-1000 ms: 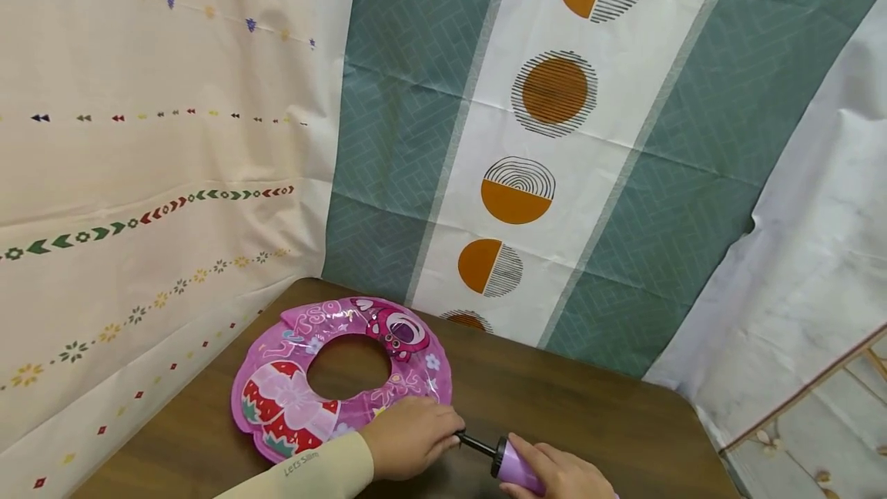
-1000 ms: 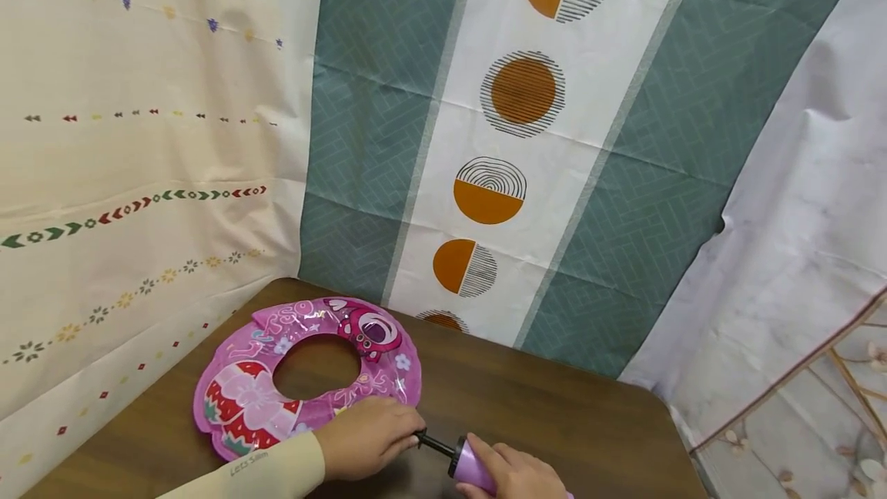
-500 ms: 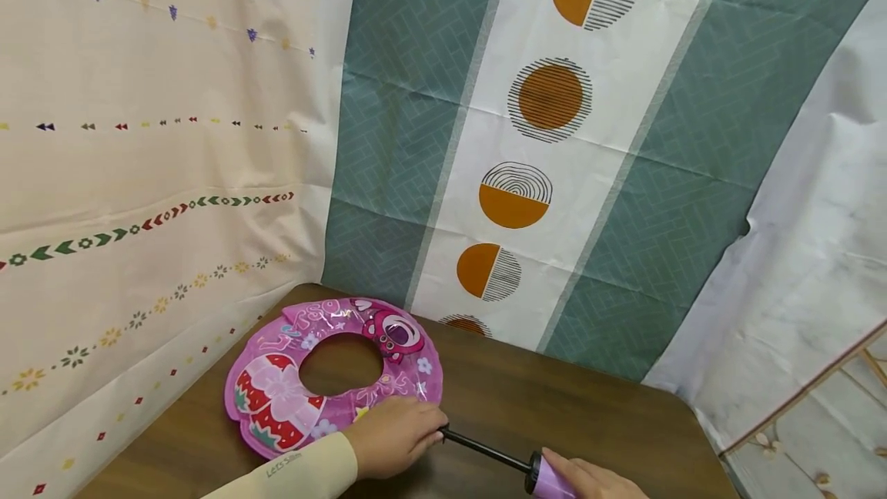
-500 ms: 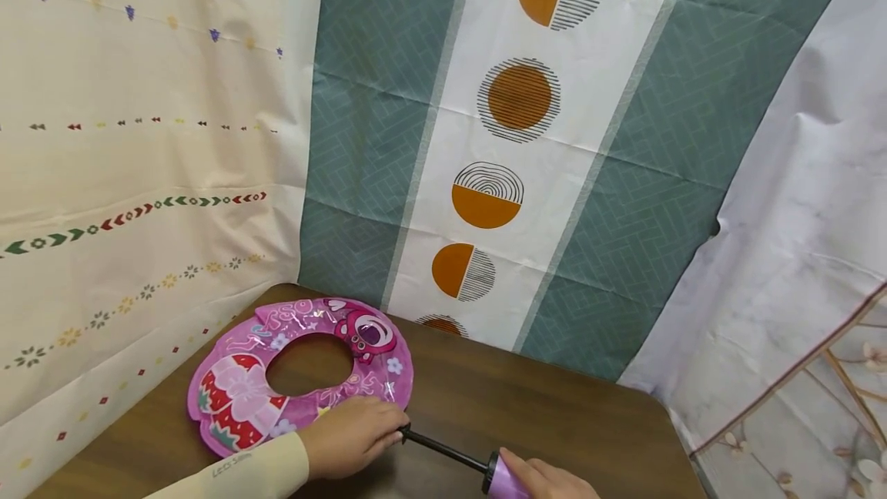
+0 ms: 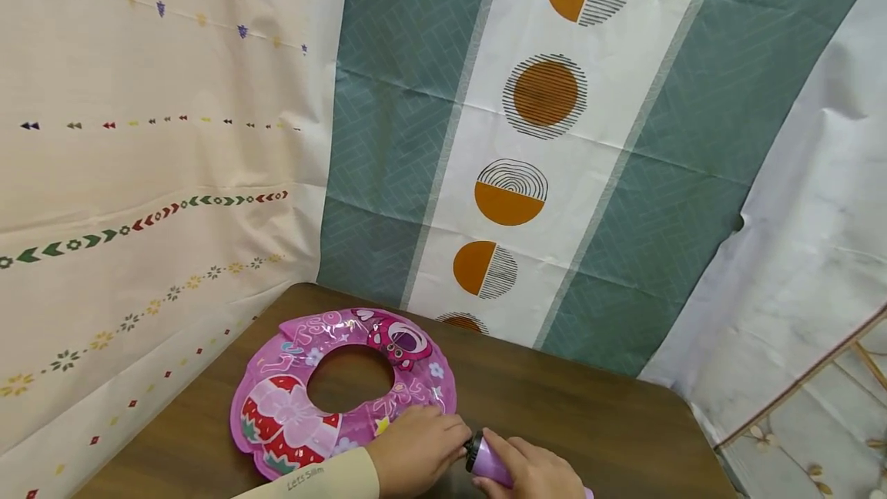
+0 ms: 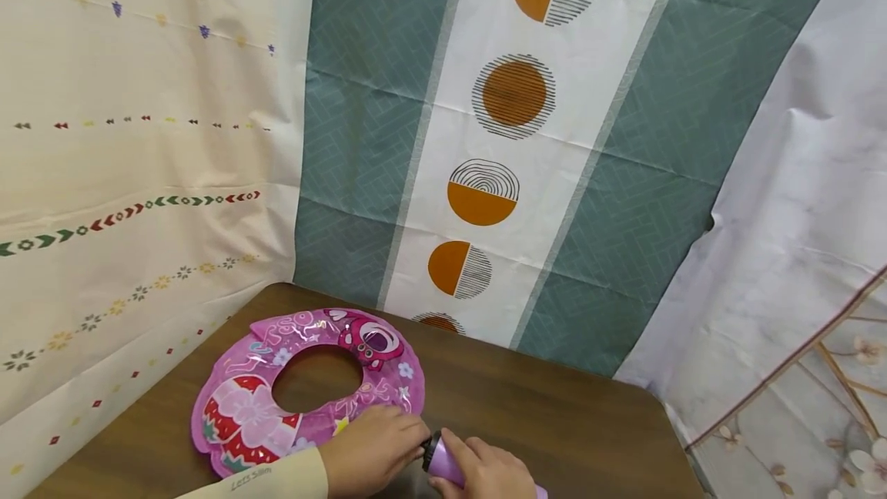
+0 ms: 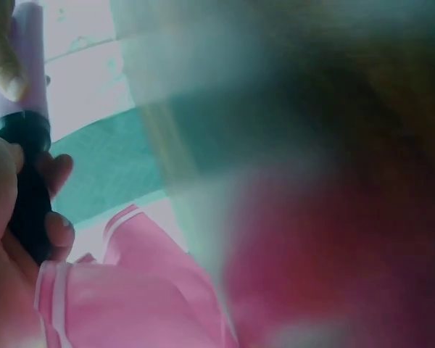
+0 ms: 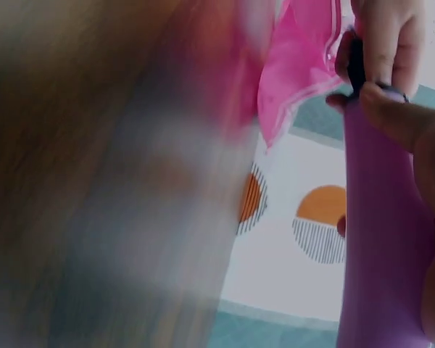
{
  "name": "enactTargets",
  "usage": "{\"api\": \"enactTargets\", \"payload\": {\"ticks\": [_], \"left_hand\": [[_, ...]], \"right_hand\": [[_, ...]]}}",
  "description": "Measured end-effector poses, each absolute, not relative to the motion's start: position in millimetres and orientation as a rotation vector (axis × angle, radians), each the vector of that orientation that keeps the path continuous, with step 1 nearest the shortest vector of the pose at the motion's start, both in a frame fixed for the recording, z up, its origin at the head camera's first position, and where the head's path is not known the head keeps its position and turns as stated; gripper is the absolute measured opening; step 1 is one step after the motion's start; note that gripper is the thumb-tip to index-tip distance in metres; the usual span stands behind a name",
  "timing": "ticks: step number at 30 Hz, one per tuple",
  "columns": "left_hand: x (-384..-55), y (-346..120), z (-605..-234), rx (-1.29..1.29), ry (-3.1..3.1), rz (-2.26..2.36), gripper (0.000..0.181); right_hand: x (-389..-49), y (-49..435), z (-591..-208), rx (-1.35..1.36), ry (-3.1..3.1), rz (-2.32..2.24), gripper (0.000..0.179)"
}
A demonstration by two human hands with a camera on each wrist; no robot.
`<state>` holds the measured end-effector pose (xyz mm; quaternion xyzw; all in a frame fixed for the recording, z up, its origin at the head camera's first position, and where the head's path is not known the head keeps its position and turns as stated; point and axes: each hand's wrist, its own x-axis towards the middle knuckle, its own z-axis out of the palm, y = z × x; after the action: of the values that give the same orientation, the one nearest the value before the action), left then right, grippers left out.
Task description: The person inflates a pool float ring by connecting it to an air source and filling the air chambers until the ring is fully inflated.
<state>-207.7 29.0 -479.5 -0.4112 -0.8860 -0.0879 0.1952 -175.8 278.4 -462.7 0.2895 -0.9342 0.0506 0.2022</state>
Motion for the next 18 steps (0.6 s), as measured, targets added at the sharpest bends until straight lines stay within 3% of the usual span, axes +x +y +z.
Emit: {"api": "enactTargets", "payload": {"ticks": [11,18], "left_hand": [[-210.5,14.7,-479.5,-1.177,-2.518,-0.291,0.020],[-212.0,0.2,-479.6,-1.114,-2.583,-0.291,0.021]], "right_hand": [[-173.6,318.6,-457.7,0.789,-2.817,0.310,0.062],[-207.7,395.3,-485.3,1.274,-2.792,0.460,0.066]]}}
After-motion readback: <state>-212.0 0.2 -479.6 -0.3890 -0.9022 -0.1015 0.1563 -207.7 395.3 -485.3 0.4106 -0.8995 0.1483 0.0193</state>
